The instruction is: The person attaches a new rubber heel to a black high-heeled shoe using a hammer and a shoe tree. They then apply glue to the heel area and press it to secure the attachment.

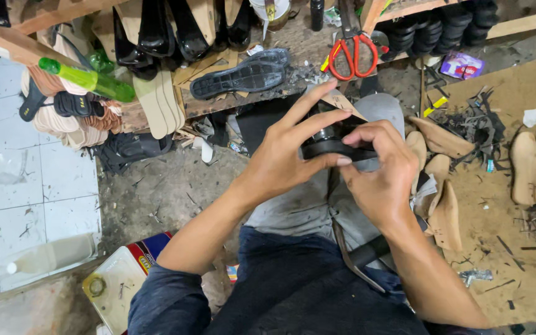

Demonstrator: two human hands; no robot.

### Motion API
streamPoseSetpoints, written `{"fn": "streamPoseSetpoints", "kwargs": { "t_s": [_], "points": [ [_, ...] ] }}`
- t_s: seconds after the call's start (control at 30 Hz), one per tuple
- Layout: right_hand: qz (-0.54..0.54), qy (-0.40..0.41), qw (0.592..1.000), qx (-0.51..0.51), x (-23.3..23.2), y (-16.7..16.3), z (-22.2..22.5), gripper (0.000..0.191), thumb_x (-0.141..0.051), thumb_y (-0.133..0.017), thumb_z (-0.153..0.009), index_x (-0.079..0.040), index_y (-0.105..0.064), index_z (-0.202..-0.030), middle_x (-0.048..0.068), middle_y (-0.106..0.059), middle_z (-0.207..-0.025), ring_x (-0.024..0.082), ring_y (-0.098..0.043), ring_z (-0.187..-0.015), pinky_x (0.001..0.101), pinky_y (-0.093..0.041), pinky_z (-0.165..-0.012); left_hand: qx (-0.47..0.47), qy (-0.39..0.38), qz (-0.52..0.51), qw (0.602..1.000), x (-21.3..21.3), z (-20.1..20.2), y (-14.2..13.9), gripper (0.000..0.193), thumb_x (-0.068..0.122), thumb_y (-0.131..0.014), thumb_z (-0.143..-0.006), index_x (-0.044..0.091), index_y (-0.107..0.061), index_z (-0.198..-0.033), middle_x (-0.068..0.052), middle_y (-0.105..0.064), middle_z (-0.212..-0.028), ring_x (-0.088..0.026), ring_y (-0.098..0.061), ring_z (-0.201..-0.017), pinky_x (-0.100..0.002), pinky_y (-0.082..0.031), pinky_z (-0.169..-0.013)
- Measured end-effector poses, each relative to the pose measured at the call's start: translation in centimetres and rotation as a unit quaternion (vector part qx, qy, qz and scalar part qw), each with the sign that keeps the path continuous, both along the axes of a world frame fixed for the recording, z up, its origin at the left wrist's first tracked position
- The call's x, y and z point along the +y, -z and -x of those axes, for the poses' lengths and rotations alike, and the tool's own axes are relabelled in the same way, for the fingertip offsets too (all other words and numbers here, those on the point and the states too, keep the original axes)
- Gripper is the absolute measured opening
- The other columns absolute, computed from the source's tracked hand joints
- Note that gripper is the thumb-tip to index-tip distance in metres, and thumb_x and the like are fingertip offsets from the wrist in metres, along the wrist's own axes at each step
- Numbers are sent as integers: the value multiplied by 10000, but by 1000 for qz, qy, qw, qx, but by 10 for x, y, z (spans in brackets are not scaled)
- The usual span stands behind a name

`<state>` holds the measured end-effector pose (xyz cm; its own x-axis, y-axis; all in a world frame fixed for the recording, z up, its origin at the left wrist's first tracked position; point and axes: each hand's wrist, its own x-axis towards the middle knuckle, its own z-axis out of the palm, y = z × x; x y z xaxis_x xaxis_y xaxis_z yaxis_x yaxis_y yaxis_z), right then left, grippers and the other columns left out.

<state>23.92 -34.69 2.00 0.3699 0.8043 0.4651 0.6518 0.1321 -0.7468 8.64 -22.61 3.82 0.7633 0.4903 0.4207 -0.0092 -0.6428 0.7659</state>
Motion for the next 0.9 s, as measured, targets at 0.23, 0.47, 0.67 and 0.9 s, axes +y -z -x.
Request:
{"fn": "streamPoseSetpoints", "kwargs": {
  "t_s": [0.23,0.47,0.67,0.9],
  "points": [
    [13,-33,999,23,12,13,3,357,104,-824,-749,-10,-597,-1000,117,-644,-985,228,-676,-871,306,-550,-794,2,-7,3,1000,6,7,7,573,154,-914,-818,85,-649,-1321,-131,-575,-1467,-331,-604,-1379,-398,-529,-1155],
    [-7,-13,1000,2,18,20,2,615,-58,-950,-724,-16,-526,-1167,120,-596,-1069,245,-638,-968,347,-544,-872,-34,-34,55,997,11,7,27,451,88,-881,-863,60,-676,-1264,-118,-661,-1347,-279,-675,-1279,-369,-545,-1118],
    [15,-23,991,-131,18,32,-10,483,-135,-962,-672,-57,-660,-1040,88,-627,-988,304,-571,-954,417,-402,-839,7,-65,85,994,15,16,41,499,122,-880,-823,68,-686,-1279,-137,-619,-1368,-290,-639,-1290,-376,-525,-1092],
    [48,-33,993,-107,23,59,-6,303,-64,-914,-756,-86,-665,-928,39,-654,-909,242,-575,-858,392,-376,-831,2,-101,79,992,15,17,61,509,162,-922,-775,86,-720,-1236,-124,-639,-1336,-281,-660,-1252,-369,-536,-1066]
  ]
}}
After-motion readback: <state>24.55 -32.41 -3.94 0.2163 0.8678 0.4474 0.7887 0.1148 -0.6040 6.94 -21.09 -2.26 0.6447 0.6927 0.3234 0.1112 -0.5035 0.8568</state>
